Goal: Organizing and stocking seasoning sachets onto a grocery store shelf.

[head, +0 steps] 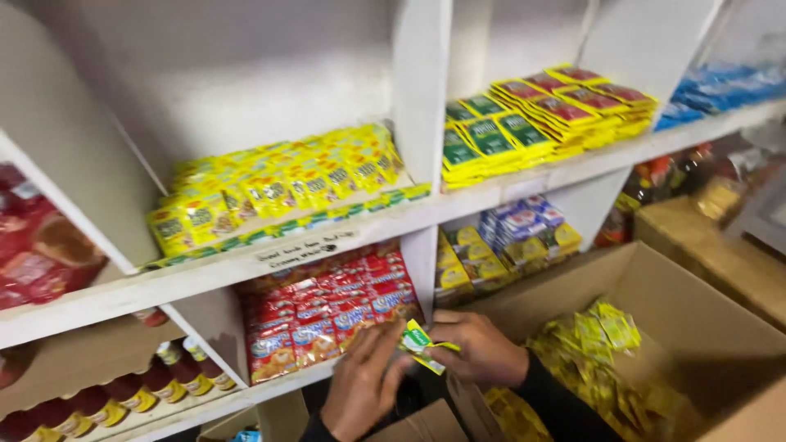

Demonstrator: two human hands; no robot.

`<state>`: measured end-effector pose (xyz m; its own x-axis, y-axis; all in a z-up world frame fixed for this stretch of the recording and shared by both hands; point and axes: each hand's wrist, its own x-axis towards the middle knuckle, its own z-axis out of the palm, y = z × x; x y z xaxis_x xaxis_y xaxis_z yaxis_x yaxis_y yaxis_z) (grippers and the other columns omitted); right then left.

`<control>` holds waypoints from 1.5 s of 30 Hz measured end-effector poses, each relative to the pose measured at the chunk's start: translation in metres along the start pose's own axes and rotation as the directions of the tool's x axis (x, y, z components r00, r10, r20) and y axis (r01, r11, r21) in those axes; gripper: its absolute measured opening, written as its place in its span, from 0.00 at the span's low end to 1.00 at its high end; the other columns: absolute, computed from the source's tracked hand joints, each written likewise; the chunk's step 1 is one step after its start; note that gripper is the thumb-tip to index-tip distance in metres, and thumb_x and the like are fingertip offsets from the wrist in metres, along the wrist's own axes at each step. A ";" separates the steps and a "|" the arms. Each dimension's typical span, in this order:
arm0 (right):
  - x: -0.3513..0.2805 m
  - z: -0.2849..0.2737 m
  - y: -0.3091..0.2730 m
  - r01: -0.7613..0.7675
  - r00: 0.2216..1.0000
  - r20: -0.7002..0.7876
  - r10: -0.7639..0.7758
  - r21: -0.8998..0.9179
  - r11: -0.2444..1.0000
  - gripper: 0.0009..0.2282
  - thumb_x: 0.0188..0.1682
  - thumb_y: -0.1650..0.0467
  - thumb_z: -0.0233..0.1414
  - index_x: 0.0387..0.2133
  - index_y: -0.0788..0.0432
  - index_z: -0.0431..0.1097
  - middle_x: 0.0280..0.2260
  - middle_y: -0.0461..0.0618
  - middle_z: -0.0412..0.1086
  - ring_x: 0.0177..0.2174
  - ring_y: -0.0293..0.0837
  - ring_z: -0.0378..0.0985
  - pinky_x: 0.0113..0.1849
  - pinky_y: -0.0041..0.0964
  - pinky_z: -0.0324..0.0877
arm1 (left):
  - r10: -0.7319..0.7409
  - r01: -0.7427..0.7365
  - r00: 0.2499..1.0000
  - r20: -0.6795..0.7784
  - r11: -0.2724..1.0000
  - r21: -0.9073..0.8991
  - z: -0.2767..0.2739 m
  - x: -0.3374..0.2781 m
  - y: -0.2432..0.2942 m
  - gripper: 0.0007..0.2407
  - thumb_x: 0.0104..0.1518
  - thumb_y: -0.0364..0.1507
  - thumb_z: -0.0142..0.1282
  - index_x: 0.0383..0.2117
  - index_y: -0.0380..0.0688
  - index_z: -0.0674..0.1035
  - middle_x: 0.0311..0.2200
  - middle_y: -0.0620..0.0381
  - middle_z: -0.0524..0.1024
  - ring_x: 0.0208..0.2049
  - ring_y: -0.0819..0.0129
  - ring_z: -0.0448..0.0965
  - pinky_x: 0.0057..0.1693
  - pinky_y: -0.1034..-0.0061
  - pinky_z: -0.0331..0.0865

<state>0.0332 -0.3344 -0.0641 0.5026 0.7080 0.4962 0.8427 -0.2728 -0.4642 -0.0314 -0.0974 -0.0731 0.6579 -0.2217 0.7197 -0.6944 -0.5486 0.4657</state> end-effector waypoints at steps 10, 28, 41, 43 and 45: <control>0.070 0.004 -0.046 0.181 0.978 -0.056 -0.199 -0.231 0.956 0.06 0.44 0.73 0.61 0.32 0.61 0.76 0.30 0.53 0.69 0.32 0.54 0.76 0.31 0.47 0.72 | 0.123 -0.131 0.991 0.055 0.973 0.190 -0.069 0.024 -0.008 0.08 0.49 0.22 0.62 0.36 0.39 0.82 0.31 0.50 0.79 0.35 0.53 0.78 0.42 0.63 0.73; 0.214 -0.086 0.036 0.072 0.975 -0.190 -0.118 -0.237 0.969 0.07 0.46 0.76 0.57 0.36 0.62 0.78 0.35 0.55 0.77 0.34 0.51 0.82 0.37 0.41 0.76 | 0.240 -0.226 0.970 0.042 0.823 0.521 -0.095 0.196 -0.087 0.03 0.46 0.24 0.59 0.26 0.42 0.82 0.25 0.48 0.77 0.31 0.49 0.77 0.38 0.56 0.72; 0.238 -0.081 0.104 -0.043 0.994 -0.105 0.017 -0.243 0.969 0.08 0.48 0.71 0.56 0.38 0.62 0.78 0.34 0.57 0.78 0.33 0.54 0.81 0.36 0.45 0.74 | -0.053 -0.026 0.990 0.134 0.849 0.528 -0.052 0.233 -0.138 0.08 0.43 0.33 0.65 0.23 0.43 0.83 0.27 0.44 0.78 0.32 0.46 0.80 0.38 0.52 0.73; 0.238 -0.085 0.092 -0.219 0.976 -0.058 0.212 -0.204 0.954 0.08 0.46 0.71 0.56 0.37 0.62 0.77 0.30 0.56 0.78 0.29 0.52 0.82 0.34 0.44 0.75 | -0.079 -0.013 0.984 0.158 0.860 0.510 -0.047 0.235 -0.139 0.11 0.41 0.37 0.69 0.22 0.43 0.84 0.27 0.45 0.78 0.31 0.46 0.80 0.38 0.52 0.73; 0.237 -0.086 0.095 -0.223 0.975 -0.059 0.215 -0.217 0.950 0.07 0.46 0.72 0.56 0.36 0.62 0.77 0.30 0.56 0.78 0.28 0.53 0.81 0.34 0.44 0.74 | -0.067 -0.021 0.986 0.155 0.863 0.504 -0.039 0.237 -0.145 0.09 0.42 0.35 0.67 0.22 0.44 0.84 0.26 0.45 0.79 0.31 0.46 0.81 0.38 0.53 0.73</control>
<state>0.2485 -0.2484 0.0722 0.6825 0.5928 0.4274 0.7308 -0.5586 -0.3923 0.2138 -0.0390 0.0493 0.7401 -0.3067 0.5985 -0.4661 -0.8755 0.1276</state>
